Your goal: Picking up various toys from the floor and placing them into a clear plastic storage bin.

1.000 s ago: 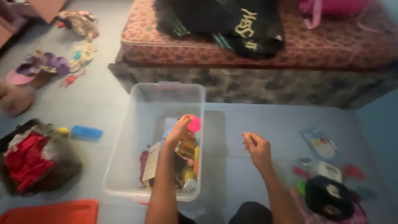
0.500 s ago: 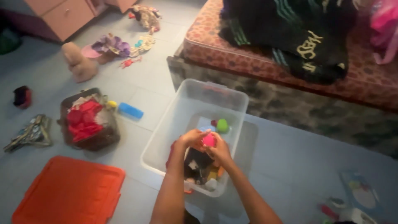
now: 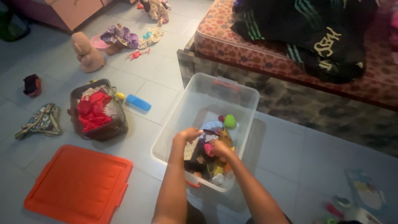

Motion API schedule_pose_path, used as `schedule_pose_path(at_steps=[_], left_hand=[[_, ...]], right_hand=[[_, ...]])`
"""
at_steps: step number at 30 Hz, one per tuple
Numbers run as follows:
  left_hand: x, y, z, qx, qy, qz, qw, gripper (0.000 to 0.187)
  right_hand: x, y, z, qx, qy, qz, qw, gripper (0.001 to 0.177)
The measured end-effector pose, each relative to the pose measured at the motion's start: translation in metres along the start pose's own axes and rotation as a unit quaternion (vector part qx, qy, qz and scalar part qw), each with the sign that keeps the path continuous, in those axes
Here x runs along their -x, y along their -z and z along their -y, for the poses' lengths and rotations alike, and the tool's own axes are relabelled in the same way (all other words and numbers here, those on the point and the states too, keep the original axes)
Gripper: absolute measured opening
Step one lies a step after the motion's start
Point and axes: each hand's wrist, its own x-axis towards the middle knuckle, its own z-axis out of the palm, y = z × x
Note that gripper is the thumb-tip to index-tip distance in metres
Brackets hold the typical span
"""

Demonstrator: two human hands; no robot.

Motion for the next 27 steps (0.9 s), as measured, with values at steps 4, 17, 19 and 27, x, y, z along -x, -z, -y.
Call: schedule_pose_path(at_steps=[4, 17, 19, 27], left_hand=[[0.005, -0.003, -0.008, -0.025, -0.026, 0.015, 0.999, 0.062], [0.013, -0.027, -0.069, -0.116, -0.194, -0.005, 0.974, 0.047], [0.015, -0.041, -0.089, -0.128, -0.212, -0.007, 0.969, 0.047], [0.08, -0.127, -0.213, -0.098, -0.431, -0.252, 0.861, 0.059]], right_hand=[[0.017, 0.005, 0.016, 0.099, 0.064, -0.053, 0.992, 0.055], [0.167, 0.079, 0.084, -0.067, 0.14, -0.136, 0.979, 0.025], [0.188, 0.094, 0.087, -0.066, 0.131, -0.174, 0.974, 0.027], [0.265, 0.145, 0.079, -0.129, 0.078, -0.326, 0.933, 0.028]])
